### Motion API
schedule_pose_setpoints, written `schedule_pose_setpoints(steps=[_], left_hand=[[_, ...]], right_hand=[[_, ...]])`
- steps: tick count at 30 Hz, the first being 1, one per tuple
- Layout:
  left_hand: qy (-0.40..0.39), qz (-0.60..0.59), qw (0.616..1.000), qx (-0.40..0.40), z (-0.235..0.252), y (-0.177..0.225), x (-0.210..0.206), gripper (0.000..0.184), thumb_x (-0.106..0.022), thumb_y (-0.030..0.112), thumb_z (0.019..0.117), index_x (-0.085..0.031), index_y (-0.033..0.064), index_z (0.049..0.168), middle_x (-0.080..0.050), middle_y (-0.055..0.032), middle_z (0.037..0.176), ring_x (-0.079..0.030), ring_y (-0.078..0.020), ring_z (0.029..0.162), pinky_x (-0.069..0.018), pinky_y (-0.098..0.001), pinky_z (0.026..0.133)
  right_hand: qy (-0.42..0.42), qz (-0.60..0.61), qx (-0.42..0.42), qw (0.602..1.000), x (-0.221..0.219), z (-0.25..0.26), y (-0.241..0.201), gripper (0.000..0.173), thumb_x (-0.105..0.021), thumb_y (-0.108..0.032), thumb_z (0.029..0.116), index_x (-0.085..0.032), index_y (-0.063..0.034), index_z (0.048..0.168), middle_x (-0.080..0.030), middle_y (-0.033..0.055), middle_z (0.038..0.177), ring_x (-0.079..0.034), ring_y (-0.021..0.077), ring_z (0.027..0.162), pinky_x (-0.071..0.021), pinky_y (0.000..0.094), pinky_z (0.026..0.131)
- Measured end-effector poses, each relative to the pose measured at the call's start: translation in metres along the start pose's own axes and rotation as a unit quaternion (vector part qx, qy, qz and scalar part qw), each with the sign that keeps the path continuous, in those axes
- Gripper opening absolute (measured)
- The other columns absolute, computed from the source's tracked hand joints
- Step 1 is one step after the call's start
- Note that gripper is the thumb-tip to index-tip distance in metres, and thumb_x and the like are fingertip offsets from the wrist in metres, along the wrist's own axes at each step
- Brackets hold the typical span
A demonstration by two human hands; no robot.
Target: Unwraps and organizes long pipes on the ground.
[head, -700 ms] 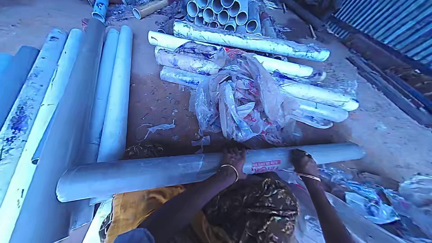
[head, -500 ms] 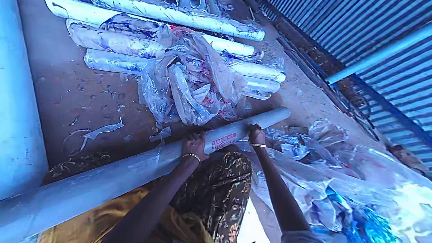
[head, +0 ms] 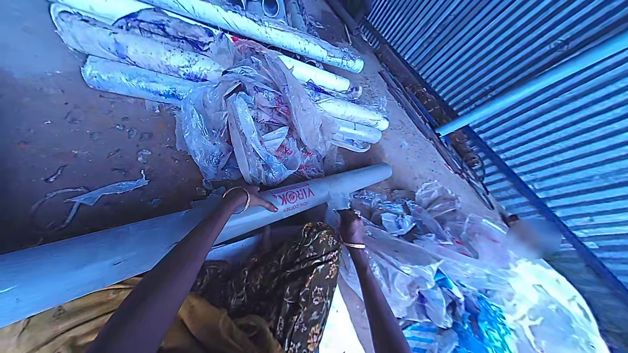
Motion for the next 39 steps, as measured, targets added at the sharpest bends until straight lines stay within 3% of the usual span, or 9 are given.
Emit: schedule_pose_setpoints(steps=[3,5,7,10,14,16,19,33,39], left_hand=[[0.033,-0.014,0.998,-0.045,-0.001,0.003,0.0,0.093,-0.078,0.055,0.0869,-0.042,-0.0019,0.151,-0.049,-0.0284,0.149,-0.044,-0.0424,0.141,-0.032,-0.0597,0.116],[0.087,-0.027,0.99,-0.107,-0.004,0.006,-0.003,0.086,-0.08,0.047,0.0879,-0.043,0.0019,0.151,-0.05,-0.0268,0.148,-0.047,-0.0415,0.14,-0.0333,-0.0586,0.116],[0.13,0.018,0.983,-0.132,-0.008,0.013,-0.009,0.075,-0.072,0.049,0.0937,-0.048,0.0066,0.15,-0.051,-0.0252,0.148,-0.046,-0.0415,0.14,-0.0296,-0.0612,0.116],[0.132,0.088,0.983,-0.096,-0.027,0.024,-0.02,0.069,-0.058,0.049,0.103,-0.04,0.0105,0.157,-0.046,-0.026,0.153,-0.041,-0.0438,0.144,-0.0223,-0.0646,0.118],[0.117,0.134,0.983,-0.051,-0.026,0.024,-0.028,0.107,-0.086,0.043,0.0811,-0.025,0.0132,0.163,-0.037,-0.0319,0.155,-0.036,-0.0515,0.143,-0.0255,-0.0678,0.116],[0.108,0.139,0.983,-0.047,-0.023,0.025,-0.028,0.11,-0.087,0.045,0.0795,-0.024,0.0136,0.164,-0.038,-0.0307,0.155,-0.041,-0.0498,0.14,-0.0334,-0.0654,0.112],[0.089,0.13,0.986,-0.045,-0.021,0.022,-0.019,0.105,-0.082,0.051,0.0834,-0.026,0.0118,0.162,-0.051,-0.0262,0.147,-0.051,-0.0438,0.134,-0.038,-0.0608,0.11],[0.028,-0.037,0.998,-0.043,0.039,-0.021,0.012,0.102,-0.083,0.057,0.0804,-0.043,-0.0069,0.149,-0.052,-0.0298,0.145,-0.048,-0.042,0.138,-0.0356,-0.0591,0.114],[0.069,-0.03,0.993,-0.095,0.044,-0.031,0.027,0.08,-0.072,0.058,0.09,-0.056,-0.0039,0.138,-0.061,-0.0284,0.134,-0.056,-0.0433,0.13,-0.0393,-0.0624,0.11]], right_hand=[[-0.079,0.074,-0.09,0.99,0.005,0.013,0.013,0.025,-0.052,0.0,0.1013,-0.074,0.0098,0.108,-0.072,0.0289,0.108,-0.069,0.0421,0.106,-0.0488,0.056,0.1],[-0.03,0.205,-0.163,0.965,0.009,0.026,0.036,0.027,-0.046,-0.002,0.1034,-0.068,0.0137,0.108,-0.071,0.0259,0.105,-0.068,0.0279,0.095,-0.0533,0.0404,0.089],[0.014,0.259,-0.204,0.944,0.022,0.041,0.048,0.034,-0.046,-0.006,0.1052,-0.059,0.0148,0.129,-0.062,0.033,0.129,-0.062,0.0362,0.118,-0.0469,0.0449,0.101],[-0.046,0.159,-0.138,0.977,0.026,0.068,0.033,0.069,-0.07,-0.016,0.0958,-0.039,0.0075,0.152,-0.046,0.035,0.15,-0.047,0.0447,0.139,-0.0356,0.0516,0.116],[-0.246,-0.087,-0.096,0.961,-0.021,0.084,-0.009,0.106,-0.081,-0.019,0.084,-0.014,-0.0072,0.165,-0.009,0.0312,0.168,-0.026,0.0474,0.152,-0.0338,0.0584,0.118],[-0.248,-0.162,-0.146,0.944,-0.04,0.082,-0.012,0.09,-0.068,0.0,0.0879,-0.018,-0.0028,0.163,-0.022,0.0352,0.163,-0.039,0.0502,0.143,-0.0414,0.0603,0.11],[-0.219,-0.208,-0.198,0.933,-0.04,0.076,-0.019,0.046,-0.04,-0.005,0.1071,-0.039,0.0058,0.152,-0.055,0.0295,0.144,-0.056,0.0419,0.132,-0.045,0.0536,0.107],[-0.26,-0.233,-0.154,0.924,0.013,-0.009,-0.044,0.041,-0.058,-0.011,0.0989,-0.059,-0.0014,0.139,-0.066,0.0287,0.126,-0.064,0.0461,0.119,-0.0473,0.0621,0.098],[-0.213,-0.23,-0.15,0.938,0.028,-0.006,-0.038,0.04,-0.042,0.0,0.1041,-0.064,-0.0051,0.137,-0.068,0.0285,0.123,-0.065,0.0493,0.115,-0.048,0.065,0.094]])
Point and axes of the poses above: each hand's wrist, its own z-axis towards the middle knuckle, its own x-axis out of the back of the hand, y = z × x, the point moved 5 cm from there along z, towards the middle knuckle
